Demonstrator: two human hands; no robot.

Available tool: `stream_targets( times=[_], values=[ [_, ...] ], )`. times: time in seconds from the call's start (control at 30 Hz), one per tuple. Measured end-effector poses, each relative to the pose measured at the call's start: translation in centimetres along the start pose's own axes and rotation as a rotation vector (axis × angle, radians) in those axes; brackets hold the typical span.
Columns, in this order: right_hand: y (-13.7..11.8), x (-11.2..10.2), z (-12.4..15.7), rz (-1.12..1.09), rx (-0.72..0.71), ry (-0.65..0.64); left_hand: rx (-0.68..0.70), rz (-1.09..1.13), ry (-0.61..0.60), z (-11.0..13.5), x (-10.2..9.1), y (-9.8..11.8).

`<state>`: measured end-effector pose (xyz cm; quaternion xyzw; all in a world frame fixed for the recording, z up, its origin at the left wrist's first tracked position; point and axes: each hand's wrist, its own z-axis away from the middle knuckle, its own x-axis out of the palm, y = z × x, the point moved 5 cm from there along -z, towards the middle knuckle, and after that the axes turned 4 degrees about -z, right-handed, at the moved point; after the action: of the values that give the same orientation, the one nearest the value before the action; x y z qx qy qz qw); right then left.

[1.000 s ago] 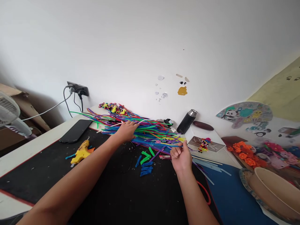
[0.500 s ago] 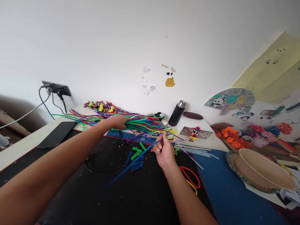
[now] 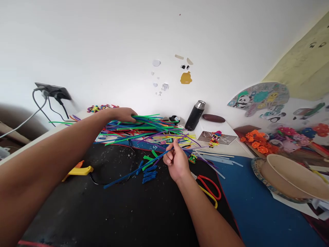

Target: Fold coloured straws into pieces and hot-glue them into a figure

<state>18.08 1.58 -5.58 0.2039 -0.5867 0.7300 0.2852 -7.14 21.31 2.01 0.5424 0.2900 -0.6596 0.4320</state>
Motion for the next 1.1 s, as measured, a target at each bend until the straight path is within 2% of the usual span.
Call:
stream_targets(
  times=[0.17,0.4,0.47,0.6,0.77,0.9,1.1],
  values=[
    [0.3,0.2,0.1,0.015,0.005,-0.014,0.003,-0.046,0.110,-0.3,-0.6,0.1],
    [0.3,0.5,0.4,0.030,0.017,-0.018,0.030,-0.094,0.112,1.4,0.2,2.1],
    [0.4,0.6,0.4,0.035,0.020,-0.024,0.055,-0.090,0.074,2.3,1.1,2.8],
    [0.7,0.7,0.5,0.054,0.006,-0.043,0.085,-0.036,-0.077,4.3,4.0,4.2],
    [1.0,0.8,0.7,0.083,0.006,-0.051,0.102,-0.080,-0.068,5.5,7.5,5.8],
    [1.0,1.0,0.7,0.122,-0.007,-0.077,0.078,-0.154,0.049,4.6,8.5,5.5],
    [1.2,1.1,0.8,0.138,-0.010,-0.098,0.050,-0.242,0.063,3.2,7.5,3.8]
  ],
)
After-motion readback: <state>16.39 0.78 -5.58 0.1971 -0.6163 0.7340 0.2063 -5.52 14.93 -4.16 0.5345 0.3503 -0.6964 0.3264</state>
